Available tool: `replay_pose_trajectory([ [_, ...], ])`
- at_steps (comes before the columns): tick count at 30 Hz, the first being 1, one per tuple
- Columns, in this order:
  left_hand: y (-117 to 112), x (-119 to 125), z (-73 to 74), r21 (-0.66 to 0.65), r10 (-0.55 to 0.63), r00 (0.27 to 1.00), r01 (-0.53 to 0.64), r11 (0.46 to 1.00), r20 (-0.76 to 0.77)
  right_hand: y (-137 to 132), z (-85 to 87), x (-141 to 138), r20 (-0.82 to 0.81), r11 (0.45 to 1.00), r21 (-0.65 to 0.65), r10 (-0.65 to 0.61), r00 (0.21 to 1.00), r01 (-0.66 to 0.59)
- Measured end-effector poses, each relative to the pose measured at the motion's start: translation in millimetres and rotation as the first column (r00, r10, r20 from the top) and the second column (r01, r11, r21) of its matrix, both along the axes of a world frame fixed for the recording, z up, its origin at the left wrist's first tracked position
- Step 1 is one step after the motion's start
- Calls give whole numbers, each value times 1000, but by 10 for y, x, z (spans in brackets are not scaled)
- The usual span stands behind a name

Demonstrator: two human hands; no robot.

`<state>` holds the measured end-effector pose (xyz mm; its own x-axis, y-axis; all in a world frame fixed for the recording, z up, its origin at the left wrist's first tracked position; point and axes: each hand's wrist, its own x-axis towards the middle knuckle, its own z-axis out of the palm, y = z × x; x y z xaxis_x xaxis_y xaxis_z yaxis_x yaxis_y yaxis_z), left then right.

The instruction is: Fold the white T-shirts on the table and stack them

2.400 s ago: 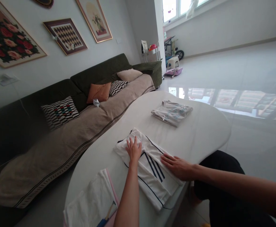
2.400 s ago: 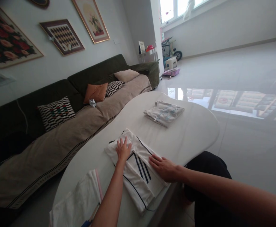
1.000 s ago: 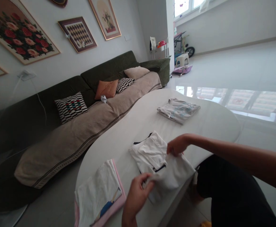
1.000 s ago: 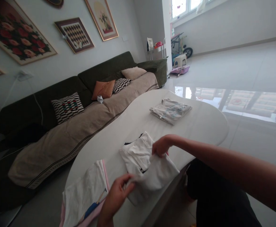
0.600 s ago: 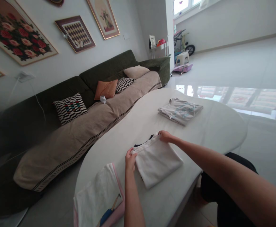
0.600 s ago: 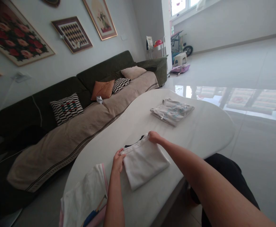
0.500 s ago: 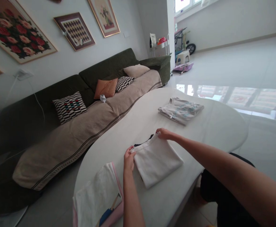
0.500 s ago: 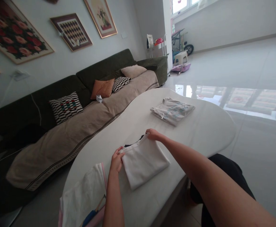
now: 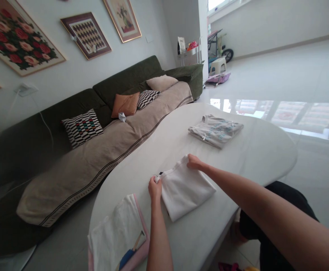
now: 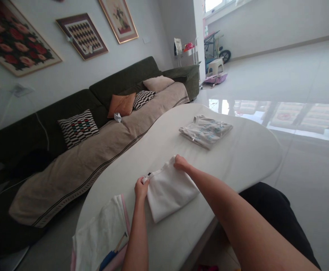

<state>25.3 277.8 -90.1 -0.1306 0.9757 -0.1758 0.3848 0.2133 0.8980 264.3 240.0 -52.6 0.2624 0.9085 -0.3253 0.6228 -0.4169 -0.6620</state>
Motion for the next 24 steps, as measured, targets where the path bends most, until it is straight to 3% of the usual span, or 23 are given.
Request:
replay_pose_trajectory([
  [4,-46,-71,163,-7,-90,994,90,996,57,25,148,39,-97,1000,11,-10,995,11],
  [8,-137,-187,523,120,-188,976,175,977,114,58,492,177,-132,987,157,48,990,-27],
  [12,-369,-268,928,328,-282,957,246,912,64,-18,857,359,-44,934,337,140,989,-117],
  [14,-580,-262,1033,385,-354,935,325,864,4,-129,936,464,40,908,378,177,983,-179],
  [17,-931,-230,1010,317,-529,841,535,783,-112,-371,862,624,182,893,334,254,950,-302],
  [20,-1095,-223,842,145,-658,723,689,710,-210,-617,645,694,294,883,192,364,884,-428],
  [24,-843,-153,582,149,-523,775,599,787,-355,-803,394,387,378,819,72,506,775,-570],
])
